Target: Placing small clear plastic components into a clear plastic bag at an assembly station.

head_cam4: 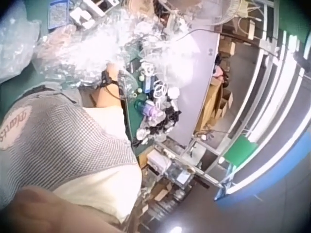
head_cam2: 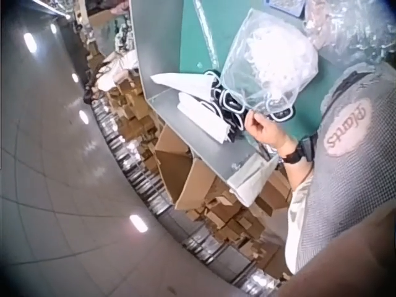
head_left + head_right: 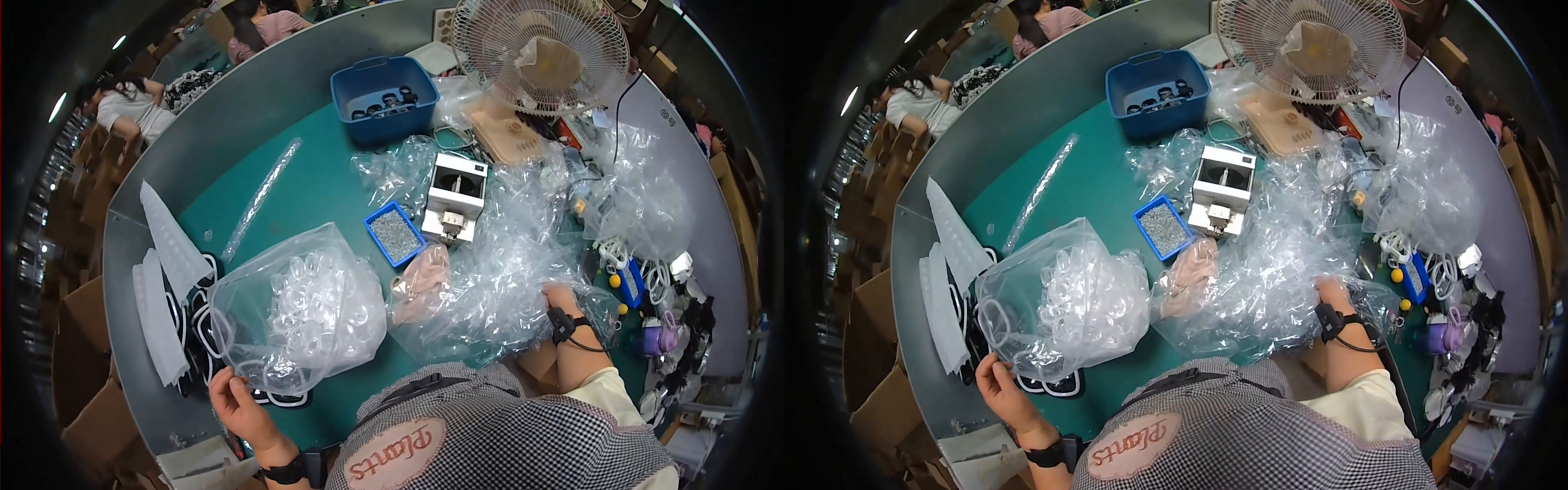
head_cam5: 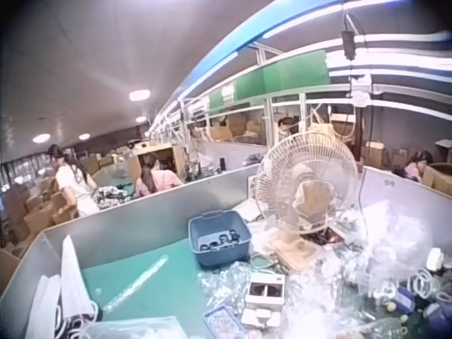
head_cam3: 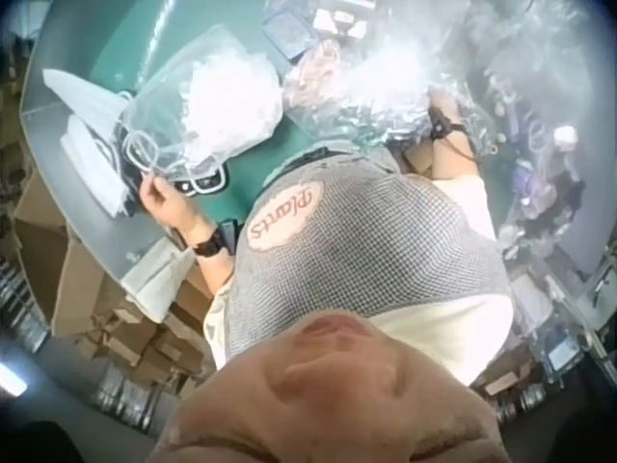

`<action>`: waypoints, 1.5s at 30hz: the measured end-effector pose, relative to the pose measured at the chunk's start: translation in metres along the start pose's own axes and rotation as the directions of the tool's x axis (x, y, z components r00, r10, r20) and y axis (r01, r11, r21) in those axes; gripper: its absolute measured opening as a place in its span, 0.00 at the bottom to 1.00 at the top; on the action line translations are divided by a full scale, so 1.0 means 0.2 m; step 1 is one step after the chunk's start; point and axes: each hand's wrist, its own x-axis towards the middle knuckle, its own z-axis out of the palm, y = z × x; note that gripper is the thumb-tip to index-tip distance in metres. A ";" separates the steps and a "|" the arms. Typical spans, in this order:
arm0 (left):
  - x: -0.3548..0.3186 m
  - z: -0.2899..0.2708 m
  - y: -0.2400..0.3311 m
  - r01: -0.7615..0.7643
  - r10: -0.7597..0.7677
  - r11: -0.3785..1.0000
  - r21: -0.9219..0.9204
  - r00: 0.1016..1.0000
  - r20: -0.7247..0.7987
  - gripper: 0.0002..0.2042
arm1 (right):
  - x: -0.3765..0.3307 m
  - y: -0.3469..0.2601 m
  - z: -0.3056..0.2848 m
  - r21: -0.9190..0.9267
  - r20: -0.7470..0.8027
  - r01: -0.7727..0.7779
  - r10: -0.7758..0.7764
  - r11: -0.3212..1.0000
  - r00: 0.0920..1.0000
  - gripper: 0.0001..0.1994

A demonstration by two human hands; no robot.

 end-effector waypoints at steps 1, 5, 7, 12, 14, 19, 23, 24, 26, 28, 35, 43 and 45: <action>-0.01 -0.02 0.02 0.010 -0.010 1.000 0.022 1.000 0.013 0.07 | -0.07 -0.04 0.06 0.131 0.054 -0.050 0.043 0.990 0.998 0.07; 0.00 0.03 0.06 -0.100 0.098 0.995 0.023 0.993 0.063 0.07 | -0.10 -0.20 0.11 0.830 0.217 -0.280 0.184 0.481 0.959 0.04; 0.00 0.07 0.12 -0.126 0.123 0.992 0.023 0.986 0.115 0.05 | -0.08 -0.28 0.05 0.360 -0.315 0.191 -0.073 0.913 0.946 0.12; -0.03 0.04 0.13 -0.093 0.085 0.994 0.057 0.989 0.120 0.03 | 0.12 -0.41 -0.10 -0.767 -0.330 0.349 -0.798 0.538 0.505 0.13; -0.04 0.01 0.11 -0.076 0.067 0.993 0.086 0.993 0.102 0.03 | 0.23 -0.49 -0.12 -0.854 -0.300 0.380 -0.932 0.357 0.201 0.13; -0.01 -0.08 0.09 -0.016 0.018 0.993 0.116 1.000 -0.017 0.05 | 0.30 -0.60 -0.18 -0.937 0.029 0.284 -0.762 0.205 0.647 0.08; 0.09 -0.08 0.08 0.055 -0.054 0.993 0.100 0.998 -0.018 0.05 | 0.49 -0.47 -0.22 -0.994 0.033 0.093 -0.628 0.062 0.777 0.09; 0.13 -0.07 0.07 0.041 -0.040 0.992 0.122 0.999 -0.009 0.04 | 0.48 -0.44 -0.13 -0.978 0.092 0.192 -0.645 0.086 0.758 0.09; 0.18 -0.07 0.06 0.040 -0.038 0.987 0.157 0.999 -0.020 0.04 | 0.35 -0.50 0.12 -0.878 -0.011 0.290 -0.623 0.380 0.782 0.17; 0.28 -0.01 0.07 0.029 -0.028 0.989 0.144 1.000 -0.006 0.04 | 0.31 -0.43 0.19 -0.635 -0.276 0.431 -0.709 0.641 0.649 0.27; 0.78 0.10 -0.16 0.115 -0.121 0.991 0.069 0.988 0.091 0.05 | -0.10 -0.39 0.30 -0.710 -0.077 0.433 -0.673 0.555 0.736 0.29; 1.30 0.36 -0.78 0.046 -0.257 0.873 0.485 0.890 0.377 0.15 | -0.33 -0.70 0.34 -0.854 0.085 0.314 -0.484 0.415 0.871 0.29; 1.39 0.45 -0.89 0.050 -0.297 0.832 0.553 0.882 0.366 0.17 | -0.29 -0.67 0.37 -0.843 -0.028 0.264 -0.529 0.468 0.848 0.30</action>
